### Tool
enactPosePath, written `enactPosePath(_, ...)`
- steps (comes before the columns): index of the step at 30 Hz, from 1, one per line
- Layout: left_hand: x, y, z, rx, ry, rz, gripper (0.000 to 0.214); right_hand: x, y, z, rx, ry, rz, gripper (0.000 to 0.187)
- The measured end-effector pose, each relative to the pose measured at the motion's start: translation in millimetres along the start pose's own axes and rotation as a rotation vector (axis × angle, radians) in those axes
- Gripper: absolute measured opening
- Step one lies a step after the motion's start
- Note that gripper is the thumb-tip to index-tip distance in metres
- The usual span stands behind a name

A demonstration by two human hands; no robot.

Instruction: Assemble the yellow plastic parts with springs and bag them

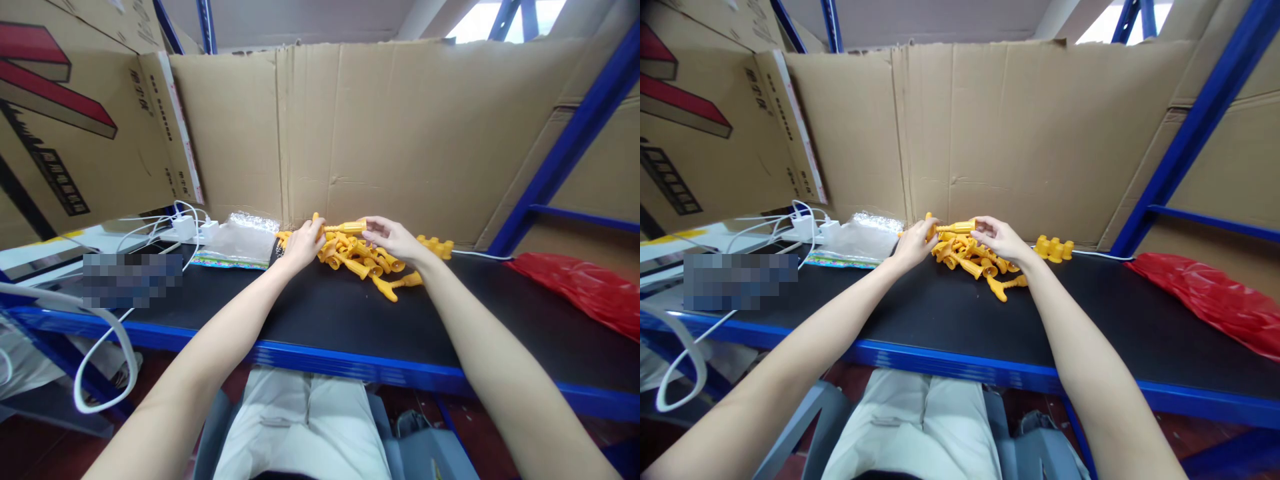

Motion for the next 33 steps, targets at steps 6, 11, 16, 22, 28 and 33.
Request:
enactPosePath(6, 0.2, -2.2, -1.3, -0.032, -0.014, 0.013, 0.031, 3.3, 1.0, -4.8, 0.04, -0.092, 0.014, 0.043)
enactPosePath(11, -1.5, -5.1, 0.2, -0.03, -0.025, 0.033, 0.032, -0.5, -1.3, -10.3, 0.071, -0.106, -0.01, 0.04)
enactPosePath(16, -5.2, -9.8, 6.9, 0.01, -0.024, 0.053, 0.031, 1.2, -2.1, 7.1, 0.309, 0.046, 0.007, 0.036)
enactPosePath(22, -3.7, -11.5, 5.8, -0.036, -0.017, 0.081, 0.033, 2.4, -10.8, 13.0, 0.702, 0.07, 0.0, 0.028)
enactPosePath(28, -1.5, -14.7, -3.0, -0.08, -0.034, 0.117, 0.033, -4.4, -25.1, -1.5, 0.947, -0.015, 0.047, 0.025)
enactPosePath(33, 0.6, -14.7, -6.4, -0.099, -0.016, 0.132, 0.034, -2.3, -29.3, 2.3, 1.006, 0.001, 0.04, 0.021)
Point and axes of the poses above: each hand's wrist, its own x-axis away from the middle knuckle, its own y-axis out of the back of the hand, z = x × y, the point moved 8 cm from there along -x, towards the middle knuckle, and after that the axes turned 15 degrees about z, right-handed, at the moved point
